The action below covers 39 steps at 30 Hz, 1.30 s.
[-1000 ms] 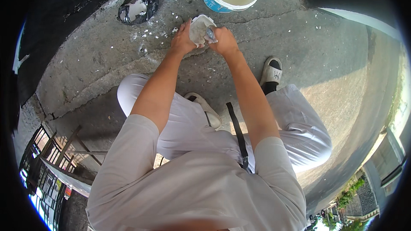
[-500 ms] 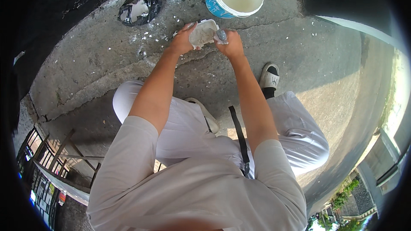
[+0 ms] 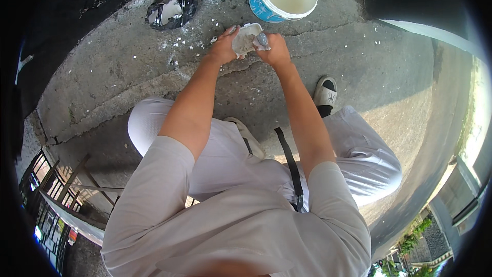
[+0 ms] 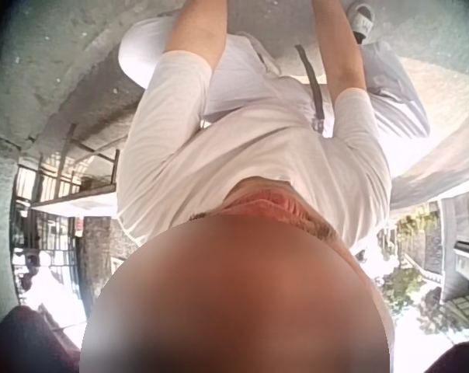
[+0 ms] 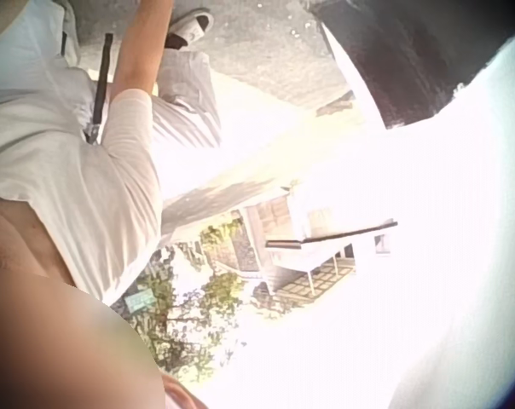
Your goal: The person applies plaster to a white wall using a putty knife.
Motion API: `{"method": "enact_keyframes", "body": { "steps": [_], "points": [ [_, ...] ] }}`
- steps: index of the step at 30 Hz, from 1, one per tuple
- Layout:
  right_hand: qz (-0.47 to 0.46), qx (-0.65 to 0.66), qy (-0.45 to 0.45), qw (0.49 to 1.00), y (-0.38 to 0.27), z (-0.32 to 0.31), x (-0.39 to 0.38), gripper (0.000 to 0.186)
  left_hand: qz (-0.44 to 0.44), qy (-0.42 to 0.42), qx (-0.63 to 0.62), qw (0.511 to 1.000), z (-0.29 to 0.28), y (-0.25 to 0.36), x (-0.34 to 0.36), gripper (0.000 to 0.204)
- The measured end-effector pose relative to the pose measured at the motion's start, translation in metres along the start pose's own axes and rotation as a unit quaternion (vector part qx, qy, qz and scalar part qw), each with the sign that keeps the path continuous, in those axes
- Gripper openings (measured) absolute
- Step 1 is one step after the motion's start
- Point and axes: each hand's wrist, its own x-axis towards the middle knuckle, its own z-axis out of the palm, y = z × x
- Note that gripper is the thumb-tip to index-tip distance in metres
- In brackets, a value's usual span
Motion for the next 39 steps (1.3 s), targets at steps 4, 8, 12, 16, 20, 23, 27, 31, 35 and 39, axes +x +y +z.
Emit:
{"method": "enact_keyframes", "body": {
  "steps": [4,8,12,16,20,23,27,31,35,39],
  "points": [
    [0.002,0.061,0.030,0.998,0.003,0.007,-0.001,0.019,-0.007,0.001,-0.011,1.000,0.002,0.000,0.001,0.122],
    [0.017,0.033,0.012,0.999,0.007,0.006,-0.002,0.021,-0.009,0.001,-0.018,1.000,0.003,0.005,0.001,0.122],
    [0.026,0.026,0.016,0.999,-0.004,0.000,0.004,0.023,-0.003,0.014,-0.018,1.000,0.002,0.001,0.001,0.121],
    [0.007,0.042,0.029,0.999,0.003,0.014,-0.001,0.023,-0.011,0.007,-0.020,1.000,0.003,0.002,0.002,0.120],
    [-0.005,0.023,0.022,0.999,0.010,0.011,-0.001,0.022,-0.010,-0.002,-0.020,1.000,0.005,0.008,0.003,0.120],
    [-0.010,0.020,0.011,1.000,-0.010,0.013,-0.001,0.022,0.015,0.029,-0.032,0.999,0.005,-0.012,0.001,0.121],
    [-0.020,0.037,0.028,0.999,-0.002,0.013,-0.005,0.022,0.010,0.001,-0.030,0.999,0.006,-0.001,0.002,0.122],
    [-0.001,0.006,0.005,1.000,0.000,0.013,0.004,0.021,0.013,0.012,-0.027,0.999,0.004,-0.003,0.005,0.123],
    [0.019,0.019,0.028,0.999,-0.007,0.013,0.007,0.021,0.001,0.001,-0.022,1.000,0.009,-0.009,0.001,0.124],
    [0.010,0.022,0.047,0.999,0.002,0.017,0.003,0.020,0.007,-0.010,-0.034,0.999,0.007,-0.003,0.005,0.124]
  ]
}}
